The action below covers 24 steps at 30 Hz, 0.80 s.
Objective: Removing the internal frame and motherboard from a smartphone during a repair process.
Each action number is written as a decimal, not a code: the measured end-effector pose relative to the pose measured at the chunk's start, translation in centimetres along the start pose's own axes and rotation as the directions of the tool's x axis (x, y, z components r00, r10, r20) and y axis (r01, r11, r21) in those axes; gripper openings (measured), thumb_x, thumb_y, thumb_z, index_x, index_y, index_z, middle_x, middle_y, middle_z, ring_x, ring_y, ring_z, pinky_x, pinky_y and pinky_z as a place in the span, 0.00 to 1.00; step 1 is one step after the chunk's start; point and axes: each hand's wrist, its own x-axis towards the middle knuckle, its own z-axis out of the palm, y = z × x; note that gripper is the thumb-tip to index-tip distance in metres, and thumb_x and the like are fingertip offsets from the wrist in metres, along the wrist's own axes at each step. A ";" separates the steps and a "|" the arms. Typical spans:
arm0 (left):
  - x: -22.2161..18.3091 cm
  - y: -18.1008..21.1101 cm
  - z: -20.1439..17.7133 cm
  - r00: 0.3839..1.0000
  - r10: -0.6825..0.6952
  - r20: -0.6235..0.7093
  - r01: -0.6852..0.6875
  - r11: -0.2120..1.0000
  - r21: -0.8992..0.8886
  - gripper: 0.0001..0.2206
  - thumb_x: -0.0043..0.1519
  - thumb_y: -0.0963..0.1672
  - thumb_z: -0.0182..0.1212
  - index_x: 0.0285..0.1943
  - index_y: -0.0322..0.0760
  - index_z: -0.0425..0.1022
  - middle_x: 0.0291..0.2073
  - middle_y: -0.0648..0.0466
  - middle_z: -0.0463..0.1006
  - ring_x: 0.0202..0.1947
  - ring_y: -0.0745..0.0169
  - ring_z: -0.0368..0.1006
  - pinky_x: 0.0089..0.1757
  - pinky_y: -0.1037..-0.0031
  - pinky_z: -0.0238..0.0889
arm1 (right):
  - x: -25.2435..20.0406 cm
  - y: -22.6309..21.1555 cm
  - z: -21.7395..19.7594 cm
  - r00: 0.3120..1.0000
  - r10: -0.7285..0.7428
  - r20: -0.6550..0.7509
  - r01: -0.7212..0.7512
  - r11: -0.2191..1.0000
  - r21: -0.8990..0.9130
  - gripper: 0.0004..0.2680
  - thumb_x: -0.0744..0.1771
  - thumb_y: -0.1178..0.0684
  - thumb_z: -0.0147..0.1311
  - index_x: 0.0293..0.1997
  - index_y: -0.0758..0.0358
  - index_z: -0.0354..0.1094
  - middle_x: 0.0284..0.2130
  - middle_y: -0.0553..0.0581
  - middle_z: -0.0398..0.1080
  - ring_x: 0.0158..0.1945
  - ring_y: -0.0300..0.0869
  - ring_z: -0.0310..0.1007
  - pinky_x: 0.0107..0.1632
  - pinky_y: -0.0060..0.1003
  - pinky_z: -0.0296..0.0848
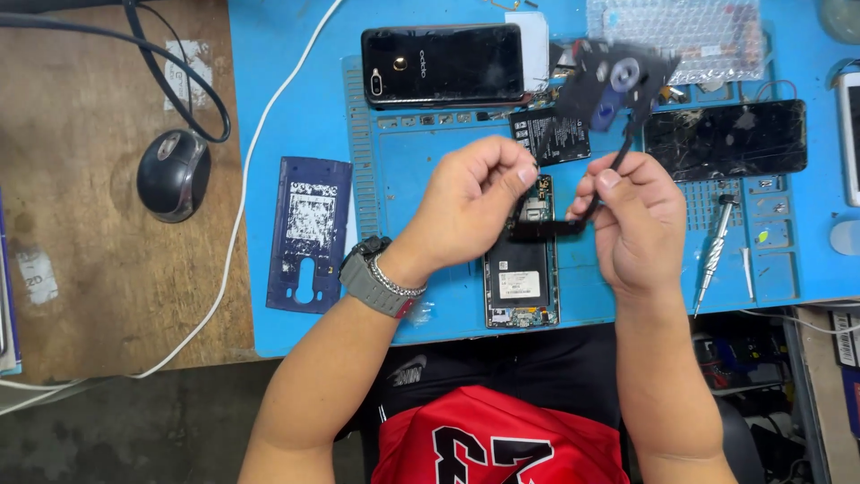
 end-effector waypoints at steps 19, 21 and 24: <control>0.7 0.9 -0.9 0.999 0.047 -0.009 -0.047 0.988 -0.147 0.06 0.66 0.41 0.59 0.41 0.33 0.80 0.22 0.55 0.75 0.28 0.79 0.68 0.30 0.85 0.67 | 0.0 0.5 -1.1 0.980 -0.192 0.050 0.197 0.967 -0.162 0.06 0.73 0.61 0.51 0.49 0.78 0.70 0.31 0.67 0.73 0.37 0.41 0.77 0.44 0.34 0.82; 0.7 0.5 -1.0 0.998 0.065 -0.007 -0.065 0.995 -0.081 0.05 0.66 0.41 0.60 0.41 0.33 0.80 0.22 0.54 0.75 0.28 0.82 0.69 0.29 0.85 0.67 | 0.2 0.7 -1.4 0.982 -0.180 0.055 0.185 0.975 -0.121 0.06 0.73 0.61 0.51 0.49 0.78 0.69 0.30 0.68 0.72 0.35 0.40 0.77 0.42 0.34 0.82; 0.7 0.7 -0.9 0.999 0.051 -0.019 -0.053 0.995 -0.080 0.06 0.67 0.41 0.58 0.42 0.32 0.79 0.20 0.54 0.74 0.25 0.81 0.68 0.28 0.85 0.66 | -0.1 0.1 -0.9 0.989 -0.138 0.061 0.141 0.988 -0.060 0.07 0.72 0.59 0.51 0.48 0.76 0.69 0.29 0.68 0.73 0.34 0.42 0.80 0.41 0.33 0.83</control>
